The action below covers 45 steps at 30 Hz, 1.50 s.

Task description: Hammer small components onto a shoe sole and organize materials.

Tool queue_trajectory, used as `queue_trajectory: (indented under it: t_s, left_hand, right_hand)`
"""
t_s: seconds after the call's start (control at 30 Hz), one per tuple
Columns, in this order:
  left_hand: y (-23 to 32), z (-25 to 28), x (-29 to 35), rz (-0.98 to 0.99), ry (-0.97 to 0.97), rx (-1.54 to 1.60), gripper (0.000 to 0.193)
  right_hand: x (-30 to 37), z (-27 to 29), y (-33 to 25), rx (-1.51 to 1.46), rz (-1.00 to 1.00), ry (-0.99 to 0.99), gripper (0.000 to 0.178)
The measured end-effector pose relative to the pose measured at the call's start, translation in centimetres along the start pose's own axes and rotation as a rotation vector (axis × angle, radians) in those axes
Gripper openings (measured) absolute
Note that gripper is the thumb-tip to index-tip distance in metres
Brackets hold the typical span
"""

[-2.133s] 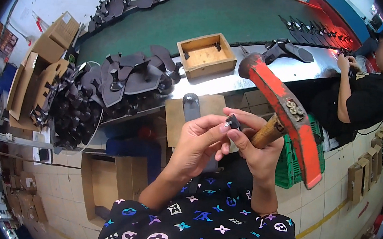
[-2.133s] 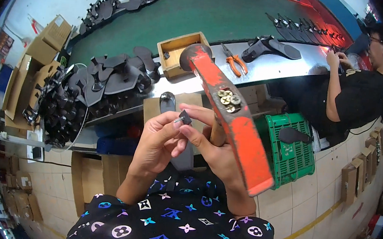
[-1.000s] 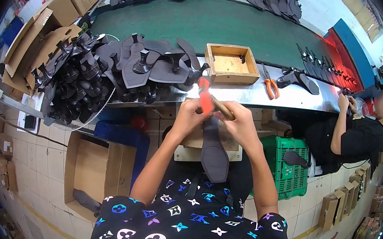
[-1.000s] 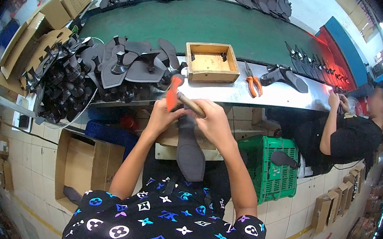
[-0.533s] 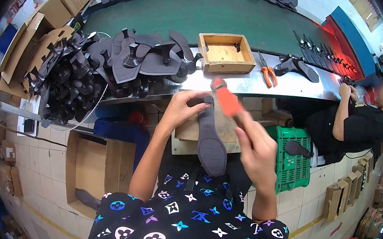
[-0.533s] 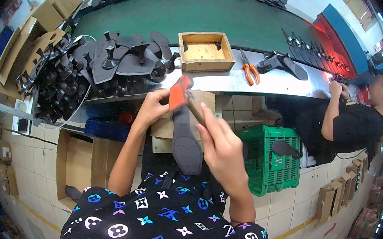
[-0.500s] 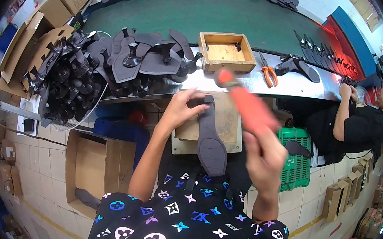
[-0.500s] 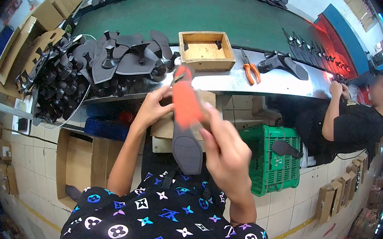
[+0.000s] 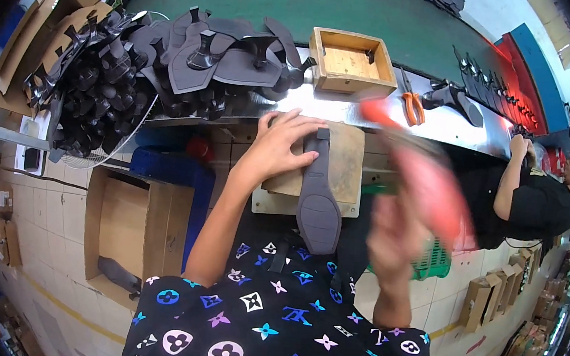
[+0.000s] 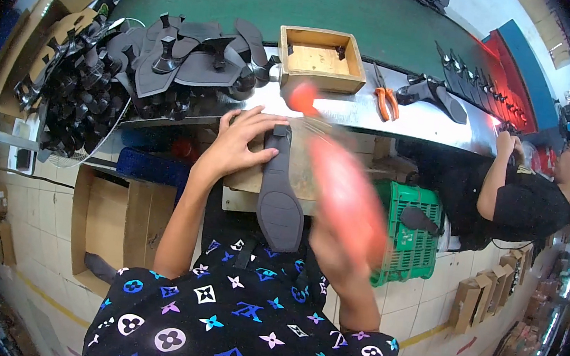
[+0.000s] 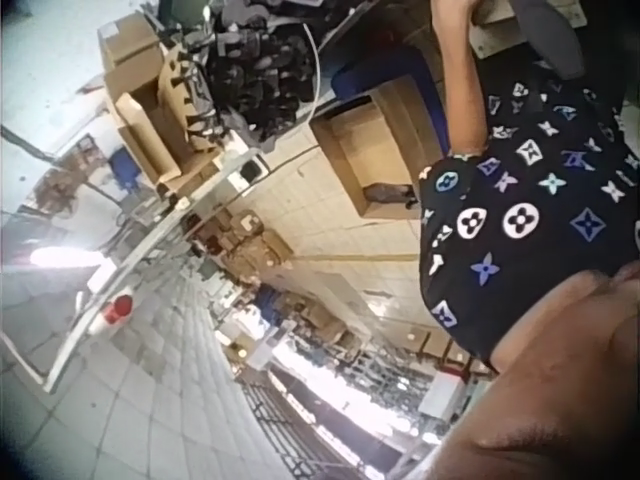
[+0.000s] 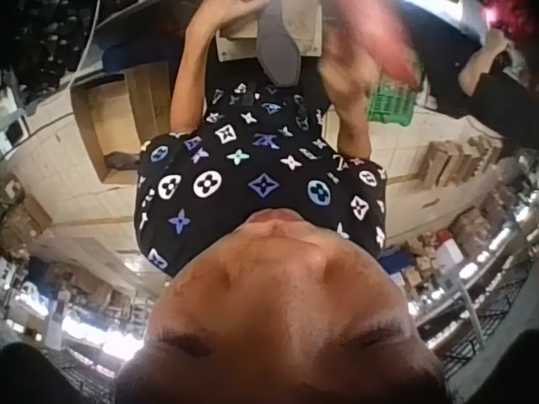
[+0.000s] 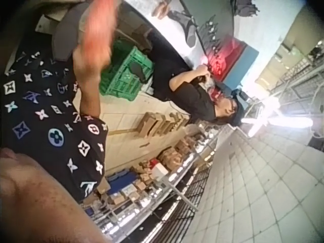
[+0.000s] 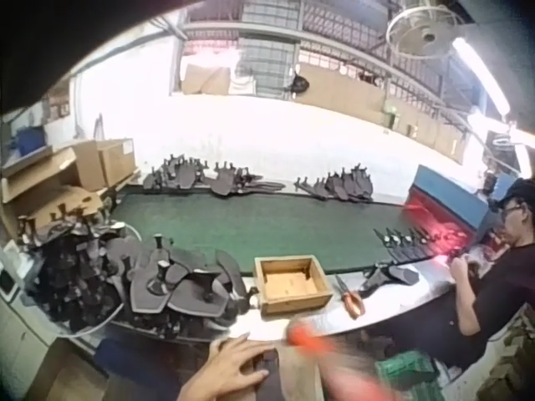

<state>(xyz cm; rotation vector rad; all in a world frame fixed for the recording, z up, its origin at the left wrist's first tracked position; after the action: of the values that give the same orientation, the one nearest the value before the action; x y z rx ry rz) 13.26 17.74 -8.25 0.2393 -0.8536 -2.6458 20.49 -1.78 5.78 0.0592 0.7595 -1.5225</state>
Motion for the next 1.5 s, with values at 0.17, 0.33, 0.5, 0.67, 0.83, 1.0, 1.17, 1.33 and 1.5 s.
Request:
queue_trajectory:
  t_s: [0.17,0.33,0.5,0.67,0.83,1.0,1.17,1.33,1.5]
  left_hand:
    - [1.6,1.0,0.6,-0.112,0.202,-0.120,0.031]
    - [8.1,2.7,4.7,-0.230,0.028,0.480,0.024]
    - [12.5,2.2,7.4,-0.129,-0.210,0.892,0.017]
    - [13.3,-0.8,8.1,0.071,-0.458,1.354,0.024]
    - [14.8,-2.2,8.1,0.076,-0.538,1.577,0.031]
    - [15.7,-2.4,8.1,0.073,-0.604,1.669,0.032]
    - [15.7,-2.1,8.1,0.178,-0.607,1.745,0.036]
    - [14.3,-2.7,8.2,0.213,-0.585,1.693,0.036]
    - [14.7,-3.6,7.9,0.173,-0.560,1.547,0.033]
  right_hand:
    - [-1.7,-2.9,2.8,-0.270,-0.160,-0.132,0.022]
    - [-2.3,-2.8,4.0,-0.207,-0.142,-0.122,0.042]
    - [-1.4,-8.8,6.1,0.175,0.020,-0.459,0.042]
    - [0.4,-8.5,1.8,-1.470,-0.132,-0.628,0.049]
    - [1.8,-9.0,1.5,-1.534,-0.272,-0.499,0.061]
    - [1.3,-8.5,0.9,-1.693,-0.245,-0.431,0.051]
    - [1.0,-8.9,0.8,-1.803,-0.229,-0.355,0.045]
    - [2.6,-9.3,2.0,-1.811,-0.388,-0.348,0.039]
    - [1.5,-5.8,2.5,-1.025,-0.179,-0.403,0.024]
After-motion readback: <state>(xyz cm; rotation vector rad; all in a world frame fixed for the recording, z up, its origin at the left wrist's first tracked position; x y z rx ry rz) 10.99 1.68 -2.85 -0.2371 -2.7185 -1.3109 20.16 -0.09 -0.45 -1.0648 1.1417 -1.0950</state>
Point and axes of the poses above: each hand's wrist, its own x-axis away from the middle knuckle, its own z-axis out of the back of the hand, y = z × x, the point moved 9 cm from there along -x, towards the middle knuckle, and after that the axes turned 14 degrees about -y, right-handed, at the moved point
